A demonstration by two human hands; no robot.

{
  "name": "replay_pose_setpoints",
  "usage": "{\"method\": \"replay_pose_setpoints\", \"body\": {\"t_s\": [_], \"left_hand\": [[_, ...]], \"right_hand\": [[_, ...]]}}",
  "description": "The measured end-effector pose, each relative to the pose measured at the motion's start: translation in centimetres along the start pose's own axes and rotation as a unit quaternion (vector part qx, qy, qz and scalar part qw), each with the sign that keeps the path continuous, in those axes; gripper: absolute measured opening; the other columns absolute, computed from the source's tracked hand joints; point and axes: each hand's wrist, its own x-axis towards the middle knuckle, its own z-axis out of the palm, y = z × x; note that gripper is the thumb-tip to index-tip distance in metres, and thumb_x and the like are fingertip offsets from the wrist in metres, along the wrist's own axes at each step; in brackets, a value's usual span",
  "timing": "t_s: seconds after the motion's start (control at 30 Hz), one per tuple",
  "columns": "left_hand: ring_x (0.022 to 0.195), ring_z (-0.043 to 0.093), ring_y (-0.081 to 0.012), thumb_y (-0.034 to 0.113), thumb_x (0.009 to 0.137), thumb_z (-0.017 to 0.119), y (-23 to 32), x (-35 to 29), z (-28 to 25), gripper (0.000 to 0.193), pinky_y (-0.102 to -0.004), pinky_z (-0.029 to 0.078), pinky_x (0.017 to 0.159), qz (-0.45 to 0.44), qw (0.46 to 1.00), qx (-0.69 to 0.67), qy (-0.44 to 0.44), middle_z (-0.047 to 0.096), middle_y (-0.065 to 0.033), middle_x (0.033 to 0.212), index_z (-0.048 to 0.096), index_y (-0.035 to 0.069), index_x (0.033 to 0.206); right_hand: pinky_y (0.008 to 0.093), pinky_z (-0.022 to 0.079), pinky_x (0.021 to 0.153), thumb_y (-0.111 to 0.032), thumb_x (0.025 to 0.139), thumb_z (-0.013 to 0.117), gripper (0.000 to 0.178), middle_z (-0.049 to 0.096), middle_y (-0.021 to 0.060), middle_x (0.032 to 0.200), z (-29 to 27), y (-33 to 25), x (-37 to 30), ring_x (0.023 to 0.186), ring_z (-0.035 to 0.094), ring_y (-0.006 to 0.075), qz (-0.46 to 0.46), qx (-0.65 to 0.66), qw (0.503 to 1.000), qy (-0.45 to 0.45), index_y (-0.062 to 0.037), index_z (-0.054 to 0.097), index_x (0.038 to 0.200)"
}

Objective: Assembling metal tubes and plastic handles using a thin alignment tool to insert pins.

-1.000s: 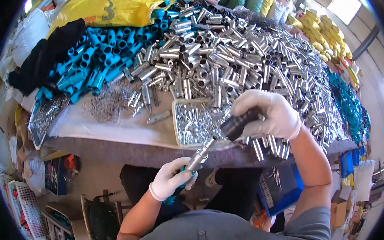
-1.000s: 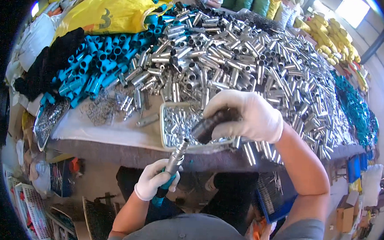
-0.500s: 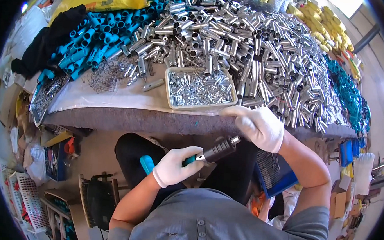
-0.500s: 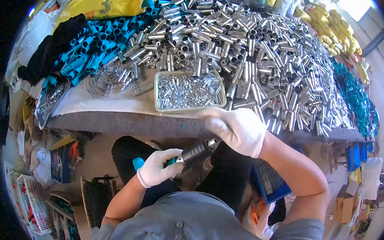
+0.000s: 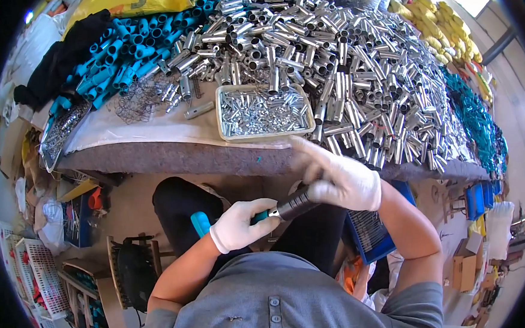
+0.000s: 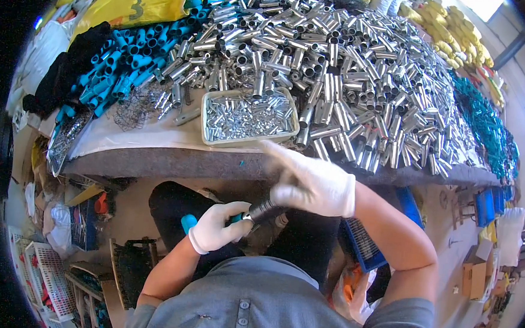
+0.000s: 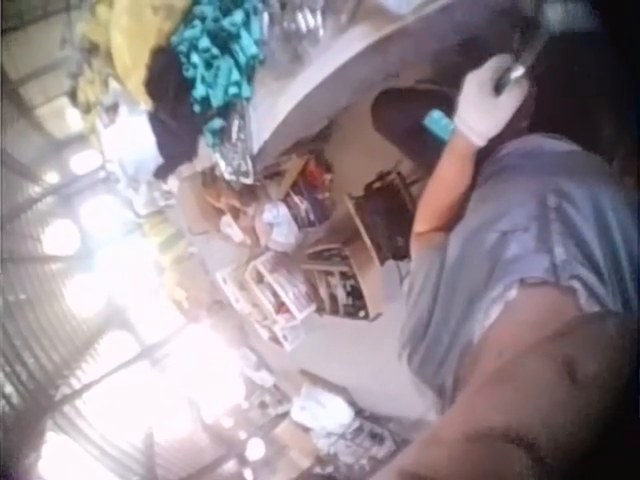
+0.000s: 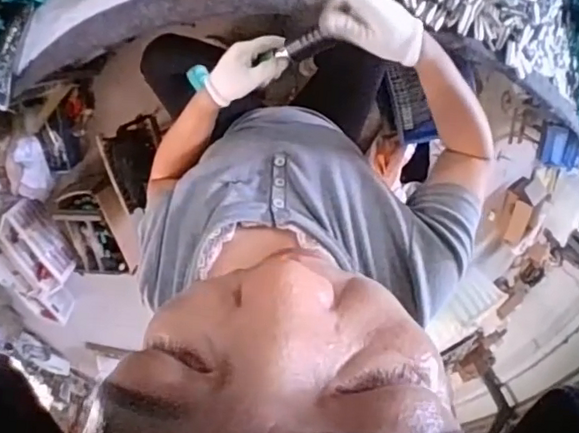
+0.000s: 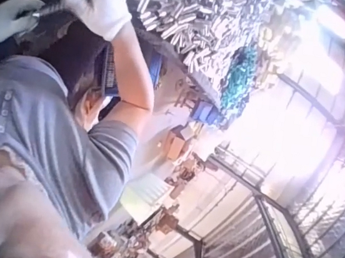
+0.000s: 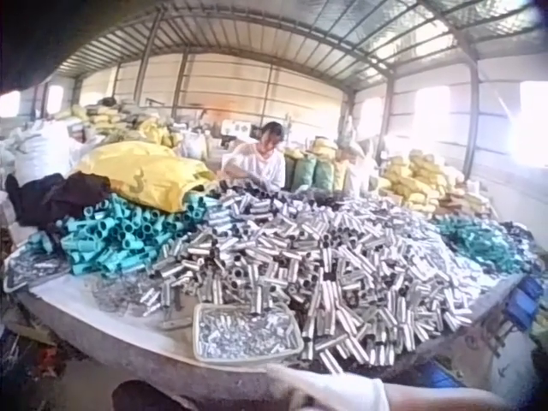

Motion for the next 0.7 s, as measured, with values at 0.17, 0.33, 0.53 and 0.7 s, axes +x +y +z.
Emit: {"method": "replay_pose_setpoints", "body": {"t_s": [0.17, 0.33, 0.53, 0.7], "left_hand": [[0.07, 0.058, -0.0218, 0.022, 0.083, 0.061, 0.1, 0.2, -0.1, 0.029, -0.0318, 0.047, 0.067, 0.001, 1.0, 0.006, 0.001, 0.06, -0.0156, 0.079, 0.06, 0.001, 0.104], [0.071, 0.061, -0.027, 0.025, 0.083, 0.06, -0.1, 0.3, -0.1, 0.03, -0.0332, 0.048, 0.068, -0.029, 0.998, 0.039, -0.039, 0.062, -0.0158, 0.08, 0.061, 0.002, 0.104], [0.054, 0.049, -0.0076, 0.022, 0.092, 0.055, -0.2, 0.4, 1.2, 0.021, -0.0222, 0.038, 0.051, -0.033, 0.96, -0.22, -0.169, 0.053, -0.0002, 0.064, 0.056, 0.002, 0.086], [0.056, 0.058, -0.0274, 0.024, 0.087, 0.06, -0.9, 0.9, 1.6, 0.024, -0.0326, 0.046, 0.056, 0.091, 0.982, 0.141, 0.087, 0.06, -0.015, 0.071, 0.061, 0.002, 0.095]], "right_hand": [[0.0307, 0.051, 0.076, -0.011, 0.081, 0.066, 0.066, 0.066, 0.0118, 0.088, -0.1, -0.3, -0.5, 0.082, 0.066, 0.0193, 0.06, -0.125, 0.99, -0.022, -0.0052, 0.035, 0.139], [0.0302, 0.051, 0.068, -0.005, 0.078, 0.067, 0.042, 0.067, 0.0127, 0.103, -0.3, -1.4, -0.4, 0.068, 0.063, 0.0187, 0.081, 0.038, 0.995, -0.055, -0.0038, 0.057, 0.118], [0.0424, 0.038, 0.096, -0.042, 0.079, 0.067, 0.057, 0.055, 0.0195, 0.113, 5.7, 4.8, -0.5, 0.104, 0.054, 0.0313, -0.213, 0.464, 0.86, 0.017, 0.0005, 0.056, 0.115], [0.0317, 0.036, 0.062, -0.033, 0.094, 0.049, 0.028, 0.035, -0.0007, 0.053, 10.8, 1.2, 1.7, 0.053, 0.037, 0.0139, 0.037, 0.705, 0.64, 0.303, -0.0094, 0.048, 0.08]]}}
